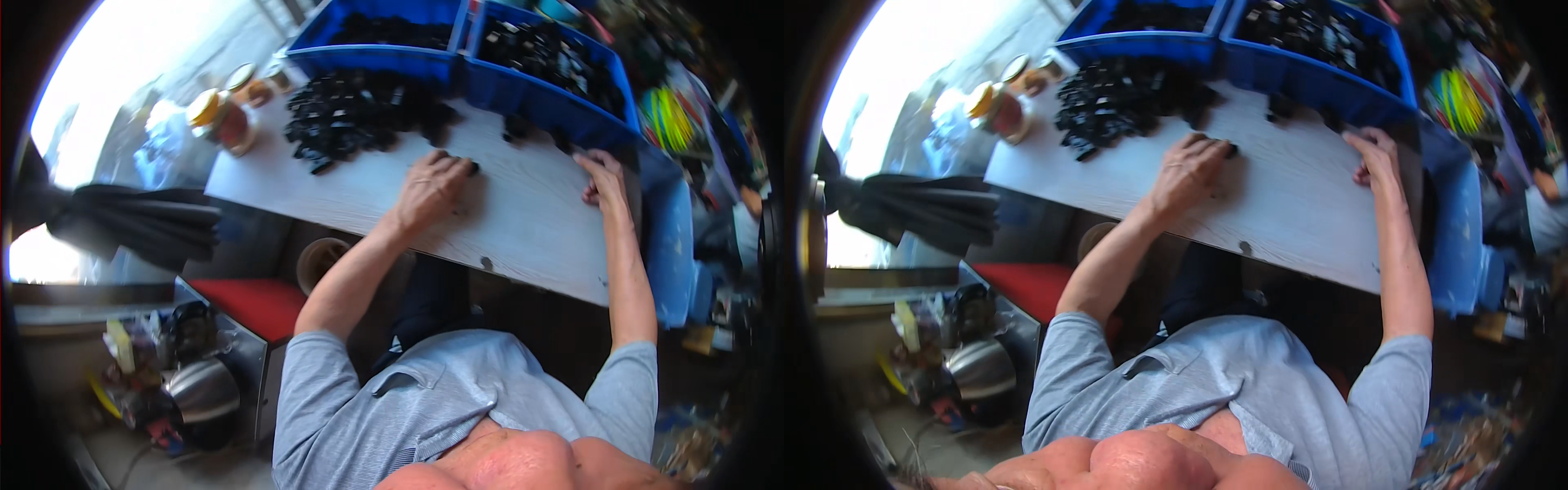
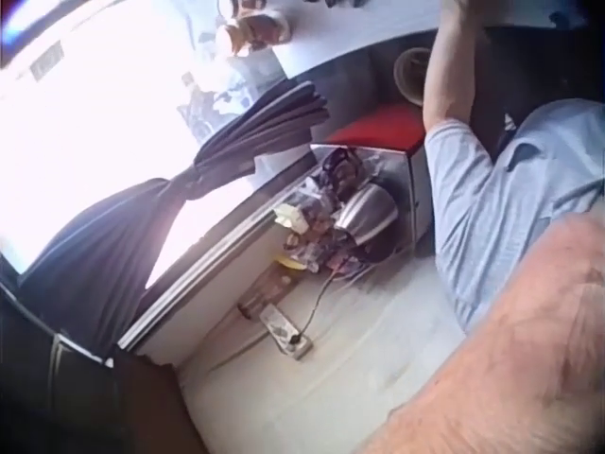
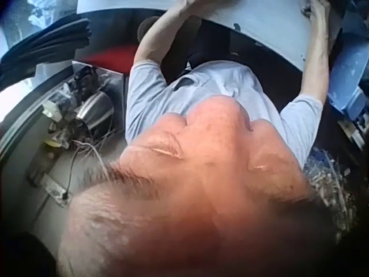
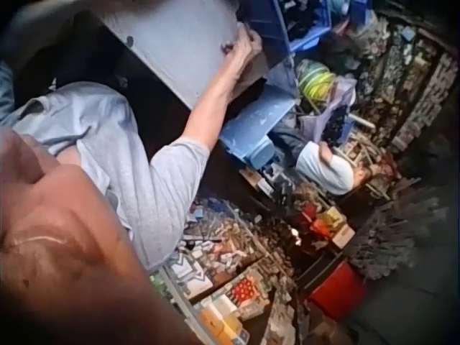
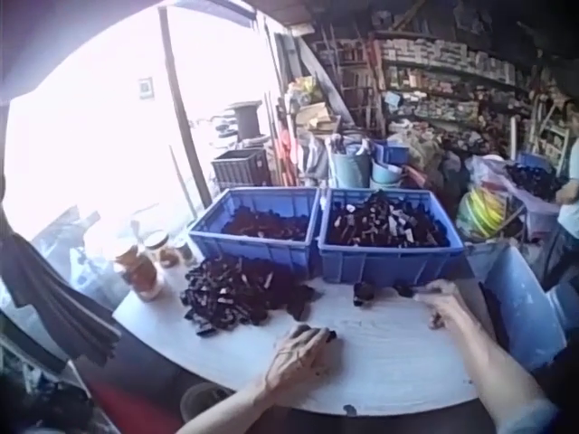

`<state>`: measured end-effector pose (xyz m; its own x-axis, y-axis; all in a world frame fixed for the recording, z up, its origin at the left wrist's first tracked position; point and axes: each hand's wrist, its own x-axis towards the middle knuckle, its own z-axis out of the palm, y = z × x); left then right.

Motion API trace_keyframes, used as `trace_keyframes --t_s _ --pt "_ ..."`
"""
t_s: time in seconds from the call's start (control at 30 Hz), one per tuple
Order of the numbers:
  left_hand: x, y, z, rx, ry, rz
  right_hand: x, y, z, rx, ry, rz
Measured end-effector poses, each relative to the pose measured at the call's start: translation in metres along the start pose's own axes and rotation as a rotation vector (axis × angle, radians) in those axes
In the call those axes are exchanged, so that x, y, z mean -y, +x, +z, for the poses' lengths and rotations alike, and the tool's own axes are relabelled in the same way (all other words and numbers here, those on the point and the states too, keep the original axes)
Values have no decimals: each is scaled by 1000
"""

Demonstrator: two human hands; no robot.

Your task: Assembling or inspecting small black plastic components at a factory workbench.

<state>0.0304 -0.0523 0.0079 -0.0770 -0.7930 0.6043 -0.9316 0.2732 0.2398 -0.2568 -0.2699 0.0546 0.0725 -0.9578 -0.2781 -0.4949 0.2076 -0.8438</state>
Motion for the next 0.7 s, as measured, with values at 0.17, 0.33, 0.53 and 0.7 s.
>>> trace_keyframes --t_s 0.17,0.33,0.53,0.7 --pt "-10 1 -14 63 -55 -118 17 -5 44 -1 -138 -130" --pt "-5 0 -10 111 -21 -132 28 -4 58 -31 -302 -183" --pt "-5 0 -7 35 -57 -153 0 10 45 98 -188 -226" --pt "-5 -6 -2 -138 -205 -188 2 -46 63 357 -216 -208"
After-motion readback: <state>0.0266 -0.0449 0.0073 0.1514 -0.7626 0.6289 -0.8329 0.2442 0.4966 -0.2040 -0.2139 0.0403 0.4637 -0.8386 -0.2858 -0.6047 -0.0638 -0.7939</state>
